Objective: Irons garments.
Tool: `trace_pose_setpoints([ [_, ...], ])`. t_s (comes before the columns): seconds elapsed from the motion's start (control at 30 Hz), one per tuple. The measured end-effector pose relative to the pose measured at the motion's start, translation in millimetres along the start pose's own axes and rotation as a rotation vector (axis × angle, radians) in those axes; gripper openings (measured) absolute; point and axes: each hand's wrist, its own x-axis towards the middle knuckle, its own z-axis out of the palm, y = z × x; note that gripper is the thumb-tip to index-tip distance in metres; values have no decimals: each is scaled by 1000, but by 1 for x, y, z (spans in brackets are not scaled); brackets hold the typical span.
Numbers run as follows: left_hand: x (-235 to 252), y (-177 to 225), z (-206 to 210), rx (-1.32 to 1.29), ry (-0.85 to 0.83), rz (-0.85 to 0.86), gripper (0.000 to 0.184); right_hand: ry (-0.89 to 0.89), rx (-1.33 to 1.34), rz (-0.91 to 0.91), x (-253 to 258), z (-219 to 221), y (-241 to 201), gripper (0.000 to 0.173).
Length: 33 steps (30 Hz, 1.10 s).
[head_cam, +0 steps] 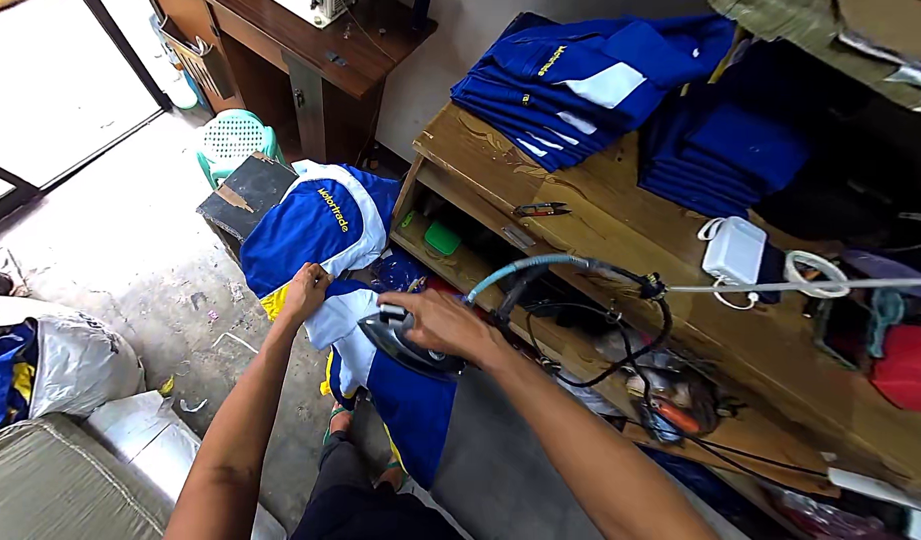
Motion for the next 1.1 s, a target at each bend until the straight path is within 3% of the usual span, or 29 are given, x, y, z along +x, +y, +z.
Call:
trace_pose_setpoints([
  [0.13,1,5,8,49,-15,-84,26,-15,-10,-83,-76,45,-8,66],
  [0.2,-6,13,10,95,61,-99,24,4,-2,-99,-109,60,-5,68],
  [0.33,-47,49,27,218,277,159,28,122,145,101,-157,71,10,60],
  [0.43,-83,63,66,285,135,330,44,218,254,290,-175,62,16,55],
  [0.57,-77,27,80,332,22,374,54,275,275,336,-165,47,18,54],
  [0.73,-59,10,58,335,-56,364,55,202,202,283,-103,46,7,56],
  [0.87,-52,1,50,317,-89,335,54,277,241,407,-61,29,17,54],
  [1.0,-51,-1,54,297,-49,351,53,387,246,493,-50,27,52,55],
  [1.1,-67,0,61,215,141,347,53,361,225,529,-86,41,67,56],
])
